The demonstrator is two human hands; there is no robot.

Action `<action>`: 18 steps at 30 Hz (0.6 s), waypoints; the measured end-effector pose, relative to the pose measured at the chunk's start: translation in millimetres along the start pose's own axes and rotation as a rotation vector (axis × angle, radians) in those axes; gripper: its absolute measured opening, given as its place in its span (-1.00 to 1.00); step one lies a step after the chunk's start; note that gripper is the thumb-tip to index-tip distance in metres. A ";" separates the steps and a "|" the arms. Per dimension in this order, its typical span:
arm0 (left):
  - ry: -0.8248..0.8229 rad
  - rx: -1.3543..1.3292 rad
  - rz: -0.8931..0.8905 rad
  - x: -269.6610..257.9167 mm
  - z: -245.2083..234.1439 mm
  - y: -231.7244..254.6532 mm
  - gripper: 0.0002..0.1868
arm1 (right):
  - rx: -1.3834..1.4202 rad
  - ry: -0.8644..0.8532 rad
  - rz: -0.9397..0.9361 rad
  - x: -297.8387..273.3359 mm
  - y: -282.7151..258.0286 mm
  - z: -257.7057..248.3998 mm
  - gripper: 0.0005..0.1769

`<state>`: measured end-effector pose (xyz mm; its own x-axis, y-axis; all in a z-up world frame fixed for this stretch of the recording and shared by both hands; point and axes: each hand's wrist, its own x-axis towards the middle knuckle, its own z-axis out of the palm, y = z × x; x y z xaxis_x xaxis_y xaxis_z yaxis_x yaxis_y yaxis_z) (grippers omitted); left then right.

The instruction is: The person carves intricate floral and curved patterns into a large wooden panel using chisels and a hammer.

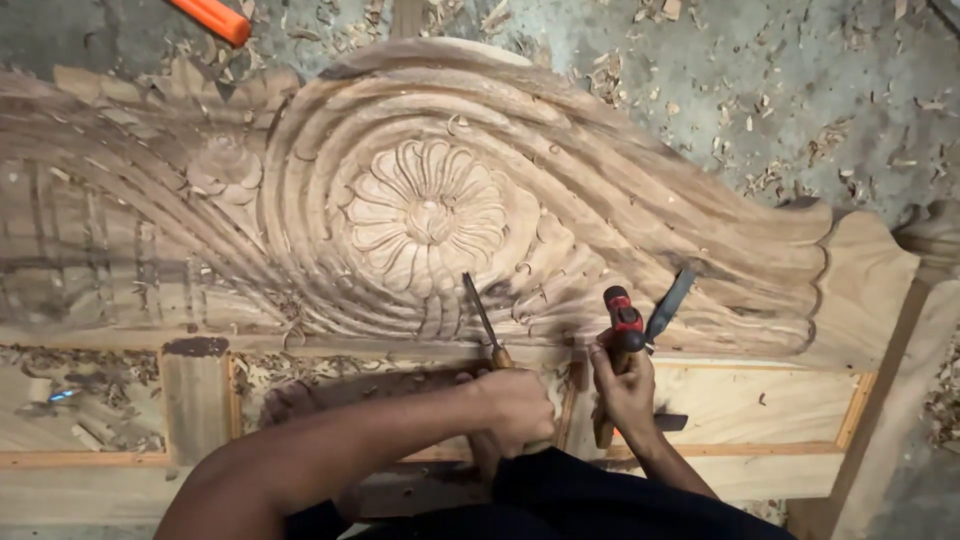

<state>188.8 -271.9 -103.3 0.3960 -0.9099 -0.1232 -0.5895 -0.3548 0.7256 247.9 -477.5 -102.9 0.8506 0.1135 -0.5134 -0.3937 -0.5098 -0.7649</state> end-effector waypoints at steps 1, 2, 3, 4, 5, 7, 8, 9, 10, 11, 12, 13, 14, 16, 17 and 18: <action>0.006 -0.021 -0.017 -1.3 0.4 -0.5 -0.77 | 0.008 -0.009 0.000 -3.8 3.5 -1.0 -0.82; 0.012 -0.042 -0.035 -2.5 0.4 -0.5 -0.76 | 0.016 -0.018 0.000 -8.1 6.6 -2.2 -0.83; 0.011 -0.039 -0.034 -2.8 2.3 -1.4 -0.76 | 0.018 -0.016 -0.002 -10.1 11.8 -2.1 -0.83; 0.051 -0.013 -0.017 -3.2 3.8 -1.8 -0.77 | 0.027 -0.014 0.009 -12.6 16.5 -2.2 -0.83; 0.093 0.015 -0.001 -3.2 4.4 -2.9 -0.77 | 0.036 -0.013 0.018 -13.8 20.7 -2.5 -0.82; 0.099 0.027 -0.001 -4.6 4.3 -3.5 -0.77 | 0.047 -0.010 0.000 -16.9 34.0 -3.1 -0.81; 0.105 0.034 0.000 -5.2 4.6 -3.9 -0.77 | 0.056 -0.010 -0.014 -18.5 40.9 -3.3 -0.81; 0.107 0.035 0.000 -4.9 5.4 -3.5 -0.77 | 0.055 -0.009 -0.016 -21.2 37.6 -4.6 -0.81; 0.097 0.046 0.008 -4.6 6.2 -3.4 -0.77 | 0.046 -0.023 -0.009 -23.6 34.5 -5.7 -0.82; 0.085 0.057 0.017 -4.8 7.2 -3.6 -0.77 | 0.039 -0.035 -0.001 -26.6 31.7 -6.0 -0.83; 0.084 0.060 0.020 -3.9 6.0 -5.7 -0.77 | 0.040 -0.031 -0.002 -28.3 31.9 -8.3 -0.83; 0.102 0.033 0.033 -2.5 5.9 -5.9 -0.74 | 0.018 -0.060 0.016 -31.9 32.5 -11.6 -0.82; 0.121 0.006 0.046 -1.2 5.8 -6.2 -0.72 | -0.003 -0.088 0.035 -35.5 33.1 -14.8 -0.81; 0.047 0.014 0.027 1.8 0.9 -6.2 -0.73 | -0.059 -0.133 -0.106 -42.0 37.2 -24.0 -0.79; -0.023 0.017 0.006 4.2 -1.2 -5.2 -0.74 | -0.119 -0.182 -0.245 -45.9 39.3 -30.0 -0.77; -0.022 0.017 0.007 5.2 3.5 -5.8 -0.74 | -0.120 -0.180 -0.245 -47.4 36.8 -38.2 -0.77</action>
<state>191.8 -275.3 -110.6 0.3760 -0.9170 -0.1331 -0.6044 -0.3516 0.7149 206.4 -534.2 -91.9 0.8354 0.3888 -0.3886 -0.1321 -0.5442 -0.8285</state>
